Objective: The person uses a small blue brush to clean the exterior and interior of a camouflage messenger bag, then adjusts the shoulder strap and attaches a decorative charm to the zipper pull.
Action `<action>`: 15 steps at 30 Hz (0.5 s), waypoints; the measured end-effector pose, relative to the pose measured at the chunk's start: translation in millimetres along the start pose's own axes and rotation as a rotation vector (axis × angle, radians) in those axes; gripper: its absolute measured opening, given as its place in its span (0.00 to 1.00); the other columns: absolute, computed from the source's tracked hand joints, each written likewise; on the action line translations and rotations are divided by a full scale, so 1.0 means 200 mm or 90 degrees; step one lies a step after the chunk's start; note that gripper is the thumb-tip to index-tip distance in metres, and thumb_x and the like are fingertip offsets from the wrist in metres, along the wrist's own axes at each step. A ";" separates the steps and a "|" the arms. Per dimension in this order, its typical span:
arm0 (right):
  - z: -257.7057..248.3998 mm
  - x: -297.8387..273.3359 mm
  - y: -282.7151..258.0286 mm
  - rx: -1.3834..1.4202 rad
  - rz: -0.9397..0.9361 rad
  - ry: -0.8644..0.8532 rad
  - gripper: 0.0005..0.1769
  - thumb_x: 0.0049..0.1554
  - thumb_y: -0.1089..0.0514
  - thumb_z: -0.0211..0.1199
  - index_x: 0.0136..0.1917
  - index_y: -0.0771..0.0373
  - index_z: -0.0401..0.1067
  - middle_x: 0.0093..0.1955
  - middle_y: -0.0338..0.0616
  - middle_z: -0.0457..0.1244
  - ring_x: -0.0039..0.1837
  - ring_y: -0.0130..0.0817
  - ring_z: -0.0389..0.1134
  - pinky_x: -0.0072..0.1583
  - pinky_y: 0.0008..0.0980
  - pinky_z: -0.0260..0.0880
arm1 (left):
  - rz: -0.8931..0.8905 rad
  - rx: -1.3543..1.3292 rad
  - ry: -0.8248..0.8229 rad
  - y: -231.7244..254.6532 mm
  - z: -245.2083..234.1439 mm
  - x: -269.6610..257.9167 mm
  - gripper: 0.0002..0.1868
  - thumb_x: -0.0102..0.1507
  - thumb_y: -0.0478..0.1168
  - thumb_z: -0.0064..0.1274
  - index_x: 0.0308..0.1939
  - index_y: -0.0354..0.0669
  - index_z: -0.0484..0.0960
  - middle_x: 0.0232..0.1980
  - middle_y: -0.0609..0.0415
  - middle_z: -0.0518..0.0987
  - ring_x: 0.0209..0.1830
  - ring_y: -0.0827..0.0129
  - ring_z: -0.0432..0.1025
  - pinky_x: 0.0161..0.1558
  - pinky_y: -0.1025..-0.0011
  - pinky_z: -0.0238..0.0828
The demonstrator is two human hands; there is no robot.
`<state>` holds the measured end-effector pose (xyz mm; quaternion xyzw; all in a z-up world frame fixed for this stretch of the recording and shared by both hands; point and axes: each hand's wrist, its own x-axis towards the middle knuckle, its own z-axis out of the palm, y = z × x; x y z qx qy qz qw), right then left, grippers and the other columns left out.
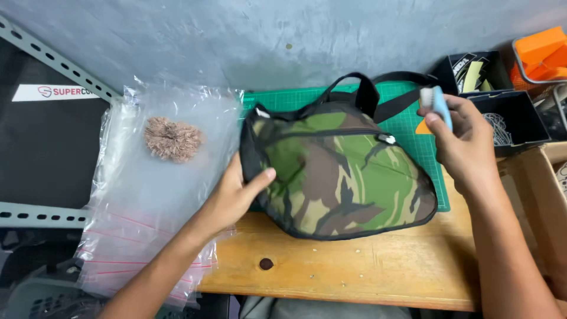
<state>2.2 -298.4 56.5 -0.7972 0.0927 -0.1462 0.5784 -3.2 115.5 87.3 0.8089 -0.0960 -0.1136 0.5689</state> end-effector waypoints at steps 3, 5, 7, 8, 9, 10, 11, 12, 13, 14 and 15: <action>0.00 0.00 0.07 -0.152 -0.066 -0.030 0.17 0.74 0.62 0.68 0.74 0.66 0.76 0.66 0.48 0.74 0.65 0.31 0.73 0.64 0.33 0.70 | -0.165 0.533 -0.165 -0.07 -0.07 -0.17 0.66 0.72 0.61 0.59 0.95 0.43 0.28 0.42 0.52 0.84 0.38 0.52 0.81 0.45 0.53 0.78; 0.02 -0.05 0.00 -0.152 -0.073 -0.043 0.19 0.75 0.62 0.69 0.77 0.66 0.76 0.60 0.46 0.72 0.61 0.29 0.72 0.61 0.30 0.69 | -0.032 0.539 -0.086 -0.14 0.01 -0.28 0.50 0.74 0.60 0.57 0.90 0.42 0.49 0.50 0.49 0.81 0.45 0.53 0.79 0.49 0.53 0.78; 0.08 -0.09 -0.09 -0.151 -0.089 -0.058 0.21 0.76 0.62 0.69 0.80 0.66 0.76 0.54 0.45 0.71 0.57 0.27 0.70 0.58 0.28 0.67 | 0.101 0.544 0.006 -0.16 0.10 -0.38 0.38 0.76 0.59 0.55 0.84 0.41 0.71 0.57 0.45 0.79 0.53 0.55 0.77 0.54 0.53 0.78; 0.11 -0.12 -0.13 -0.073 -0.055 -0.112 0.26 0.72 0.64 0.68 0.81 0.65 0.72 0.61 0.48 0.72 0.58 0.28 0.70 0.62 0.29 0.70 | 0.158 0.562 0.040 -0.15 0.16 -0.42 0.38 0.74 0.60 0.58 0.81 0.42 0.74 0.64 0.42 0.77 0.60 0.50 0.74 0.57 0.50 0.75; 0.14 -0.15 -0.17 0.004 -0.018 -0.166 0.31 0.68 0.66 0.68 0.83 0.64 0.68 0.67 0.51 0.72 0.60 0.28 0.70 0.66 0.31 0.72 | 0.216 0.581 0.075 -0.14 0.22 -0.45 0.37 0.72 0.61 0.61 0.78 0.43 0.78 0.71 0.39 0.75 0.68 0.45 0.70 0.60 0.47 0.71; 0.18 -0.17 -0.19 0.000 -0.019 -0.170 0.31 0.68 0.66 0.68 0.83 0.64 0.68 0.67 0.51 0.72 0.60 0.28 0.70 0.66 0.31 0.72 | 0.213 0.576 0.077 -0.18 0.25 -0.46 0.37 0.72 0.61 0.61 0.78 0.43 0.78 0.71 0.39 0.75 0.68 0.45 0.70 0.60 0.47 0.71; 0.22 -0.19 -0.21 -0.055 -0.074 -0.202 0.35 0.67 0.68 0.65 0.85 0.59 0.66 0.72 0.46 0.70 0.49 0.25 0.60 0.55 0.26 0.65 | 0.216 0.587 0.093 -0.22 0.29 -0.47 0.36 0.73 0.59 0.61 0.78 0.43 0.78 0.76 0.38 0.73 0.72 0.43 0.69 0.64 0.46 0.70; 0.26 -0.21 -0.24 -0.110 -0.128 -0.235 0.39 0.66 0.71 0.62 0.87 0.55 0.64 0.78 0.40 0.68 0.38 0.22 0.49 0.43 0.22 0.57 | 0.218 0.597 0.109 -0.25 0.33 -0.48 0.34 0.73 0.57 0.61 0.77 0.42 0.78 0.81 0.36 0.71 0.76 0.40 0.67 0.69 0.45 0.70; 0.27 -0.18 -0.22 -0.115 -0.128 -0.240 0.39 0.66 0.71 0.62 0.87 0.55 0.64 0.78 0.40 0.68 0.38 0.22 0.49 0.43 0.22 0.57 | 0.214 0.591 0.111 -0.26 0.34 -0.47 0.34 0.73 0.57 0.61 0.77 0.42 0.78 0.81 0.36 0.71 0.76 0.40 0.67 0.69 0.45 0.70; 0.29 -0.16 -0.19 -0.213 -0.150 -0.296 0.44 0.62 0.69 0.62 0.89 0.52 0.61 0.80 0.39 0.68 0.61 0.30 0.59 0.57 0.31 0.61 | 0.214 0.583 0.107 -0.26 0.34 -0.47 0.33 0.73 0.55 0.62 0.77 0.42 0.78 0.82 0.36 0.70 0.77 0.40 0.67 0.68 0.45 0.70; 0.31 -0.14 -0.17 -0.312 -0.171 -0.352 0.50 0.58 0.67 0.62 0.92 0.49 0.57 0.83 0.37 0.68 0.83 0.38 0.68 0.71 0.40 0.65 | 0.215 0.574 0.102 -0.26 0.35 -0.47 0.32 0.72 0.52 0.64 0.77 0.42 0.78 0.83 0.35 0.70 0.78 0.40 0.67 0.68 0.44 0.71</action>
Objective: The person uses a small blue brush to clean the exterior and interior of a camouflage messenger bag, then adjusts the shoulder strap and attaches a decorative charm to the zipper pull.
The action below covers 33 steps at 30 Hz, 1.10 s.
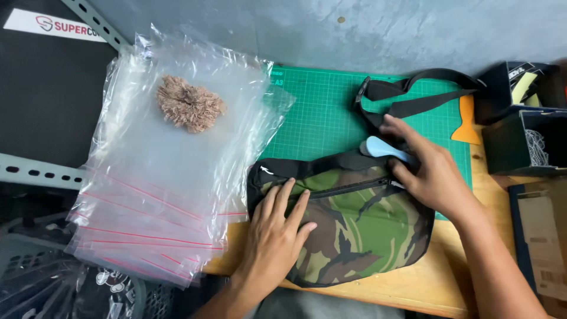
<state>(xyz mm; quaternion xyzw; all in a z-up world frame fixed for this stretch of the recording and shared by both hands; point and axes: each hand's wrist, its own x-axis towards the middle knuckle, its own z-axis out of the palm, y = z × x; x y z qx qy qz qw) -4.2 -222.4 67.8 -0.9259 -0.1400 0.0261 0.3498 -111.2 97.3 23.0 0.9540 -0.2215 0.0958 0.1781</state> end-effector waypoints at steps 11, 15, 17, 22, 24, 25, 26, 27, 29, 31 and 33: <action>-0.21 0.00 0.25 -0.060 0.193 -0.012 0.07 0.70 0.57 0.70 0.55 0.60 0.87 0.40 0.38 0.67 0.44 0.28 0.57 0.46 0.35 0.56 | 0.152 -0.066 -0.031 -0.16 0.00 0.12 0.30 0.70 0.33 0.58 0.78 0.38 0.77 0.87 0.38 0.69 0.84 0.42 0.65 0.88 0.38 0.47; -0.29 0.18 0.14 -0.031 0.176 0.194 0.09 0.76 0.59 0.70 0.51 0.62 0.81 0.35 0.31 0.47 0.42 0.22 0.45 0.38 0.36 0.39 | 0.132 -0.095 -0.009 -0.14 0.03 0.13 0.31 0.70 0.35 0.64 0.78 0.38 0.79 0.86 0.32 0.70 0.86 0.42 0.65 0.88 0.42 0.52; -0.29 0.29 0.25 -0.185 0.032 0.310 0.09 0.74 0.66 0.71 0.65 0.72 0.80 0.53 0.48 0.56 0.52 0.42 0.59 0.47 0.45 0.56 | 0.093 -0.050 0.008 -0.10 0.04 0.10 0.32 0.70 0.41 0.65 0.78 0.37 0.79 0.87 0.31 0.66 0.88 0.40 0.61 0.88 0.41 0.51; -0.08 0.30 -0.27 -0.179 -0.232 0.359 0.27 0.75 0.78 0.71 0.85 0.82 0.73 0.67 0.66 0.55 0.58 0.59 0.60 0.49 0.51 0.60 | -0.016 -0.067 0.062 -0.05 0.00 0.02 0.33 0.74 0.56 0.61 0.75 0.36 0.81 0.90 0.30 0.60 0.90 0.38 0.58 0.83 0.41 0.59; 0.06 0.27 -0.45 0.027 -0.125 0.115 0.20 0.75 0.59 0.68 0.75 0.73 0.79 0.68 0.57 0.74 0.65 0.43 0.71 0.64 0.41 0.66 | -0.024 -0.097 0.066 -0.04 0.00 0.00 0.36 0.74 0.54 0.64 0.79 0.36 0.75 0.91 0.29 0.56 0.92 0.36 0.54 0.85 0.40 0.57; 0.13 0.28 -0.44 0.028 -0.124 0.114 0.20 0.75 0.59 0.68 0.75 0.73 0.79 0.68 0.57 0.74 0.65 0.43 0.71 0.64 0.41 0.66 | -0.026 -0.097 0.064 -0.04 0.01 0.00 0.36 0.74 0.54 0.64 0.79 0.36 0.75 0.91 0.29 0.56 0.92 0.36 0.54 0.85 0.40 0.57; 0.19 0.30 -0.42 0.030 -0.144 -0.043 0.18 0.70 0.55 0.68 0.70 0.63 0.83 0.59 0.47 0.77 0.56 0.38 0.74 0.57 0.38 0.68 | -0.027 -0.107 0.076 -0.03 0.01 0.00 0.36 0.73 0.53 0.66 0.78 0.35 0.76 0.89 0.26 0.58 0.91 0.33 0.54 0.84 0.39 0.59; 0.25 0.31 -0.40 0.031 -0.161 -0.198 0.17 0.66 0.52 0.69 0.66 0.53 0.88 0.51 0.37 0.80 0.47 0.33 0.78 0.51 0.35 0.71 | -0.027 -0.118 0.087 -0.03 0.02 0.00 0.35 0.72 0.52 0.68 0.76 0.34 0.77 0.86 0.23 0.61 0.90 0.30 0.54 0.82 0.38 0.60; 0.37 0.34 -0.30 -0.003 -0.168 -0.147 0.15 0.67 0.52 0.70 0.65 0.55 0.87 0.52 0.41 0.79 0.49 0.39 0.79 0.52 0.38 0.71 | -0.023 -0.124 0.079 -0.05 0.02 0.00 0.35 0.72 0.52 0.67 0.76 0.33 0.78 0.86 0.25 0.62 0.90 0.31 0.54 0.82 0.38 0.60; 0.44 0.34 -0.27 -0.038 -0.174 -0.099 0.14 0.67 0.53 0.70 0.63 0.57 0.86 0.53 0.45 0.79 0.51 0.44 0.79 0.52 0.42 0.71 | -0.019 -0.131 0.071 -0.05 0.03 0.01 0.34 0.73 0.52 0.66 0.75 0.33 0.78 0.85 0.27 0.64 0.90 0.32 0.55 0.82 0.38 0.60; 0.46 0.32 -0.33 -0.048 -0.163 -0.033 0.05 0.68 0.56 0.72 0.56 0.54 0.78 0.49 0.36 0.77 0.45 0.43 0.76 0.48 0.41 0.68 | -0.034 -0.103 0.049 -0.04 0.03 0.01 0.36 0.72 0.53 0.66 0.77 0.35 0.77 0.89 0.30 0.61 0.91 0.33 0.53 0.82 0.39 0.59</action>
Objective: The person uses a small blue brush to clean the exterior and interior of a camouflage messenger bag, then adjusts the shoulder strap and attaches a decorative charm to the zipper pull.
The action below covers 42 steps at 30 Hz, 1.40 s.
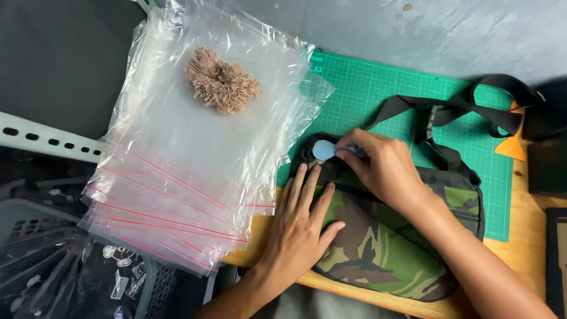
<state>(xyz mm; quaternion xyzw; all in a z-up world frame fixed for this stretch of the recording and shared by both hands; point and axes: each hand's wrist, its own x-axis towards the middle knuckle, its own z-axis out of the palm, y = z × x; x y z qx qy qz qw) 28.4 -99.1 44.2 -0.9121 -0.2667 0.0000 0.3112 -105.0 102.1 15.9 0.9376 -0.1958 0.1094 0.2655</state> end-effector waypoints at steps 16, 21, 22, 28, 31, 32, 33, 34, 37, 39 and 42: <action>-0.15 -0.17 0.06 -0.121 0.120 -0.081 0.02 0.65 0.55 0.70 0.49 0.48 0.80 0.42 0.35 0.77 0.41 0.47 0.76 0.46 0.43 0.69 | -0.014 0.087 -0.023 0.02 0.05 0.00 0.37 0.69 0.57 0.69 0.77 0.46 0.78 0.90 0.30 0.59 0.90 0.33 0.55 0.81 0.38 0.59; 0.04 -0.05 0.00 0.041 -0.050 -0.001 0.02 0.70 0.62 0.66 0.52 0.56 0.76 0.48 0.40 0.72 0.45 0.47 0.74 0.47 0.41 0.70 | -0.041 0.133 -0.001 0.03 0.04 0.01 0.37 0.69 0.58 0.68 0.75 0.42 0.77 0.89 0.28 0.60 0.90 0.32 0.55 0.79 0.38 0.61; -0.01 -0.10 0.01 0.037 -0.040 0.005 0.02 0.70 0.62 0.66 0.52 0.56 0.76 0.48 0.40 0.72 0.45 0.47 0.74 0.47 0.41 0.70 | -0.031 0.128 -0.006 0.03 0.04 0.01 0.37 0.69 0.58 0.68 0.75 0.42 0.77 0.89 0.28 0.60 0.90 0.32 0.55 0.79 0.38 0.61; -0.38 -0.54 0.21 -0.198 0.239 0.003 0.02 0.68 0.53 0.71 0.52 0.49 0.80 0.50 0.34 0.75 0.45 0.54 0.75 0.43 0.52 0.67 | -0.050 0.062 -0.027 0.02 0.04 0.00 0.35 0.72 0.56 0.64 0.77 0.43 0.75 0.91 0.33 0.59 0.91 0.33 0.53 0.81 0.40 0.58; -0.51 -0.74 0.31 -0.405 0.345 0.058 0.04 0.67 0.53 0.72 0.52 0.41 0.81 0.54 0.29 0.75 0.54 0.47 0.77 0.44 0.49 0.68 | -0.058 0.119 -0.025 0.05 0.06 0.00 0.43 0.64 0.54 0.72 0.79 0.44 0.74 0.92 0.33 0.57 0.92 0.35 0.52 0.82 0.39 0.56; -0.51 -0.76 0.29 -0.385 0.358 0.085 0.05 0.68 0.55 0.72 0.53 0.41 0.81 0.54 0.29 0.75 0.50 0.45 0.76 0.45 0.47 0.67 | -0.028 0.168 -0.049 0.07 0.04 0.01 0.45 0.66 0.53 0.66 0.83 0.42 0.69 0.93 0.35 0.54 0.94 0.36 0.48 0.84 0.32 0.50; -0.52 -0.77 0.27 -0.365 0.372 0.112 0.06 0.69 0.57 0.72 0.55 0.42 0.81 0.53 0.28 0.75 0.46 0.43 0.75 0.45 0.45 0.65 | 0.002 0.217 -0.072 0.09 0.03 0.03 0.47 0.68 0.53 0.61 0.88 0.40 0.63 0.95 0.36 0.51 0.95 0.37 0.44 0.85 0.25 0.43; -0.48 -0.75 0.23 -0.364 0.375 0.113 0.06 0.69 0.57 0.72 0.55 0.42 0.81 0.53 0.28 0.75 0.46 0.43 0.75 0.45 0.45 0.65 | 0.005 0.217 -0.074 0.09 0.05 0.03 0.47 0.68 0.53 0.61 0.88 0.40 0.63 0.95 0.36 0.51 0.95 0.37 0.44 0.85 0.25 0.43; -0.41 -0.75 0.24 -0.027 0.258 0.141 0.04 0.65 0.65 0.73 0.53 0.61 0.81 0.55 0.41 0.79 0.56 0.33 0.81 0.55 0.34 0.78 | 0.075 0.166 -0.105 0.09 0.08 0.05 0.39 0.73 0.49 0.55 0.89 0.58 0.65 0.94 0.44 0.56 0.93 0.34 0.48 0.80 0.19 0.44; -0.39 -0.84 0.37 -0.313 0.340 0.138 0.06 0.66 0.56 0.75 0.55 0.43 0.84 0.51 0.33 0.78 0.53 0.47 0.79 0.48 0.47 0.72 | 0.067 0.146 -0.089 0.08 0.06 0.05 0.46 0.71 0.68 0.60 0.87 0.55 0.68 0.93 0.44 0.60 0.91 0.37 0.55 0.81 0.23 0.48; -0.49 -0.86 0.35 -0.356 0.451 0.112 0.01 0.70 0.47 0.75 0.55 0.40 0.84 0.49 0.33 0.76 0.48 0.49 0.75 0.45 0.48 0.66 | 0.073 0.178 -0.092 0.08 0.07 0.05 0.48 0.69 0.70 0.60 0.88 0.56 0.67 0.93 0.44 0.59 0.91 0.38 0.54 0.81 0.24 0.48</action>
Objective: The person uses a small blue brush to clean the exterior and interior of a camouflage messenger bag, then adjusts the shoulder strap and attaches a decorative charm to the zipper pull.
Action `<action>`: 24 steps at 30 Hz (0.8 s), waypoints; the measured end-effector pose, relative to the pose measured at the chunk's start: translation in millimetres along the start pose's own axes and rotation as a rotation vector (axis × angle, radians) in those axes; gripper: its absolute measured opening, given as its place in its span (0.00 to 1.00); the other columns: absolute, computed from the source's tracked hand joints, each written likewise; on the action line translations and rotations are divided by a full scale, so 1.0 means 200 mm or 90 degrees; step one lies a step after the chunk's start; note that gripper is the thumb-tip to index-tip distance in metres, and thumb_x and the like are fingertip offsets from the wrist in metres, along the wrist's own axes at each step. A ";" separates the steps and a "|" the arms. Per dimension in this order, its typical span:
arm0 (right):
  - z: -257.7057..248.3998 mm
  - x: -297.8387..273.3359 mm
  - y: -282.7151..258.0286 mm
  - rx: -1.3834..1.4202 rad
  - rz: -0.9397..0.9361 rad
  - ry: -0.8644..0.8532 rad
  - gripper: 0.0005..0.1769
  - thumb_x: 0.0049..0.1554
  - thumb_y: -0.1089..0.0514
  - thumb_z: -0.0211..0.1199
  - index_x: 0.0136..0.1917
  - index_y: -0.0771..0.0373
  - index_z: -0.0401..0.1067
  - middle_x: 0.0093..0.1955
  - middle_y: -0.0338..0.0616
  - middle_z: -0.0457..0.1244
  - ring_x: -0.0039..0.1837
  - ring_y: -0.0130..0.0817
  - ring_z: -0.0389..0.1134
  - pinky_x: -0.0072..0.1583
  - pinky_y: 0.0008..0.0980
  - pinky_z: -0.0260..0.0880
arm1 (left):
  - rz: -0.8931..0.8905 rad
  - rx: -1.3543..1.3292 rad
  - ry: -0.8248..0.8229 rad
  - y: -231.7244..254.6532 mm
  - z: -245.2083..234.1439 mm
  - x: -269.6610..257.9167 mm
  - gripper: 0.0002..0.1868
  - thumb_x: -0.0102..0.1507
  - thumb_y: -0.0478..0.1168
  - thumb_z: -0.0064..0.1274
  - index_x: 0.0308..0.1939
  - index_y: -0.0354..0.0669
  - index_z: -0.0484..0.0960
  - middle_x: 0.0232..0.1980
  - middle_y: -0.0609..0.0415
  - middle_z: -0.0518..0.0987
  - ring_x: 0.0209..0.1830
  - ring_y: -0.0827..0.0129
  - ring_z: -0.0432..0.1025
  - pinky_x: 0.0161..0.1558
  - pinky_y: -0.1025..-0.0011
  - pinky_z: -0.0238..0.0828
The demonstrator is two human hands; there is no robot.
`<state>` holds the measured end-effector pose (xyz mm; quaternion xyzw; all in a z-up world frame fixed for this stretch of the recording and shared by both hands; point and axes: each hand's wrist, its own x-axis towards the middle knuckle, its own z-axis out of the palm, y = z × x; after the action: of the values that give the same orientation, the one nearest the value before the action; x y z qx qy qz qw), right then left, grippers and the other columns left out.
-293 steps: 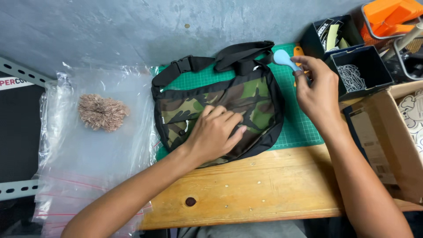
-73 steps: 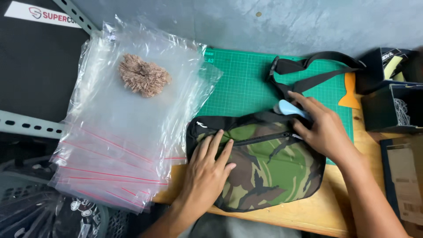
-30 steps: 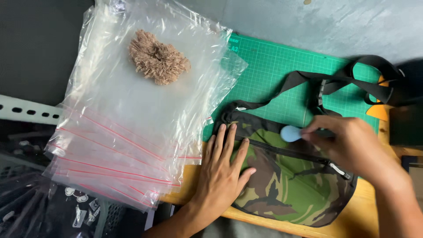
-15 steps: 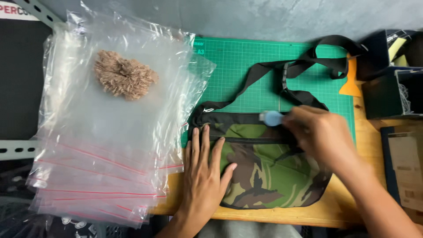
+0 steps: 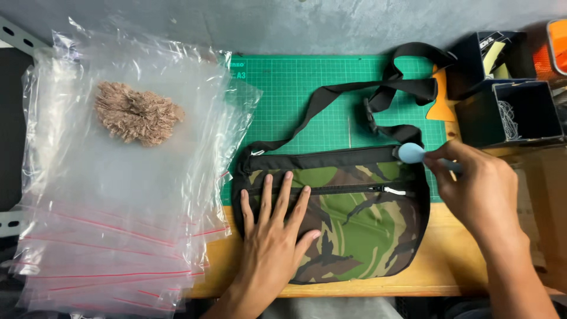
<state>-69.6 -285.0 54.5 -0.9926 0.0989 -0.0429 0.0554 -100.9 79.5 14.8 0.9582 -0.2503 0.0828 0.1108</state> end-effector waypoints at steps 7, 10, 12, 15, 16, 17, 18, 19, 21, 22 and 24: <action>0.03 -0.08 -0.34 0.433 -0.200 -0.166 0.05 0.65 0.60 0.71 0.45 0.58 0.77 0.48 0.35 0.81 0.49 0.32 0.83 0.50 0.33 0.75 | -0.001 0.030 0.012 0.01 0.02 0.00 0.49 0.68 0.69 0.62 0.87 0.55 0.67 0.93 0.45 0.60 0.91 0.38 0.54 0.81 0.23 0.48; -0.02 -0.06 -0.15 0.260 -0.070 -0.150 0.02 0.62 0.54 0.75 0.49 0.46 0.86 0.52 0.28 0.82 0.48 0.30 0.82 0.48 0.36 0.73 | -0.005 0.015 0.003 0.00 0.02 -0.01 0.49 0.69 0.70 0.61 0.89 0.57 0.65 0.94 0.47 0.58 0.92 0.39 0.54 0.82 0.25 0.47; -0.08 -0.04 -0.03 0.011 0.081 -0.134 0.04 0.67 0.43 0.71 0.52 0.37 0.85 0.44 0.37 0.77 0.50 0.53 0.76 0.50 0.50 0.70 | -0.006 0.025 0.002 0.01 0.03 0.00 0.48 0.70 0.70 0.59 0.89 0.57 0.65 0.93 0.47 0.59 0.92 0.40 0.53 0.82 0.25 0.46; -0.04 -0.10 -0.11 0.029 -0.004 -0.058 0.04 0.64 0.49 0.72 0.52 0.36 0.82 0.46 0.29 0.76 0.45 0.48 0.76 0.41 0.48 0.65 | -0.002 0.042 0.006 0.01 0.04 0.00 0.49 0.69 0.70 0.61 0.89 0.57 0.65 0.93 0.46 0.59 0.92 0.38 0.53 0.81 0.23 0.48; 0.01 -0.11 -0.19 0.031 0.001 -0.058 0.04 0.64 0.49 0.72 0.52 0.36 0.82 0.46 0.29 0.76 0.45 0.48 0.76 0.41 0.48 0.65 | 0.003 0.042 0.004 0.02 0.04 0.00 0.49 0.69 0.70 0.61 0.89 0.57 0.65 0.93 0.46 0.59 0.92 0.38 0.53 0.81 0.23 0.48; 0.05 -0.11 -0.28 0.166 -0.114 -0.045 0.04 0.64 0.56 0.72 0.50 0.45 0.80 0.45 0.33 0.75 0.43 0.43 0.75 0.41 0.44 0.67 | 0.002 0.054 0.000 0.02 0.04 0.00 0.50 0.68 0.70 0.61 0.89 0.57 0.65 0.93 0.46 0.58 0.92 0.39 0.53 0.81 0.23 0.48; 0.10 -0.11 -0.36 0.304 -0.230 -0.026 0.05 0.64 0.62 0.73 0.48 0.55 0.78 0.43 0.36 0.73 0.41 0.39 0.74 0.41 0.41 0.68 | 0.002 0.068 -0.003 0.02 0.04 0.01 0.51 0.67 0.70 0.62 0.89 0.57 0.65 0.93 0.46 0.58 0.92 0.39 0.53 0.81 0.23 0.49; 0.11 -0.13 -0.41 0.306 -0.224 -0.023 0.05 0.64 0.62 0.73 0.48 0.55 0.78 0.43 0.36 0.73 0.41 0.39 0.74 0.41 0.41 0.68 | 0.008 0.070 -0.004 0.01 0.03 0.00 0.51 0.67 0.70 0.62 0.89 0.57 0.65 0.93 0.46 0.58 0.92 0.39 0.53 0.81 0.23 0.49; 0.14 -0.14 -0.53 0.365 -0.331 -0.001 0.04 0.70 0.62 0.66 0.51 0.57 0.76 0.41 0.39 0.67 0.35 0.43 0.65 0.38 0.41 0.61 | 0.004 0.034 -0.009 0.00 0.01 0.00 0.48 0.69 0.69 0.59 0.89 0.57 0.65 0.94 0.47 0.57 0.92 0.39 0.53 0.82 0.25 0.47; 0.14 -0.12 -0.44 0.365 -0.332 -0.001 0.04 0.70 0.62 0.66 0.51 0.57 0.76 0.41 0.39 0.67 0.35 0.43 0.65 0.38 0.41 0.61 | 0.004 0.034 -0.009 -0.01 0.01 -0.01 0.48 0.69 0.69 0.59 0.89 0.57 0.65 0.94 0.47 0.57 0.92 0.39 0.53 0.82 0.25 0.47; 0.14 -0.06 -0.29 0.293 -0.189 -0.044 0.06 0.62 0.61 0.74 0.51 0.49 0.84 0.50 0.33 0.79 0.48 0.39 0.80 0.47 0.41 0.73 | 0.006 0.016 -0.002 -0.02 0.01 -0.02 0.47 0.70 0.68 0.59 0.89 0.59 0.65 0.94 0.48 0.58 0.92 0.41 0.54 0.83 0.28 0.46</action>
<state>-68.0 -223.8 32.5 -0.9585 -0.0621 -0.0380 0.2756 -102.3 83.7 11.6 0.9585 -0.2539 0.0847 0.0978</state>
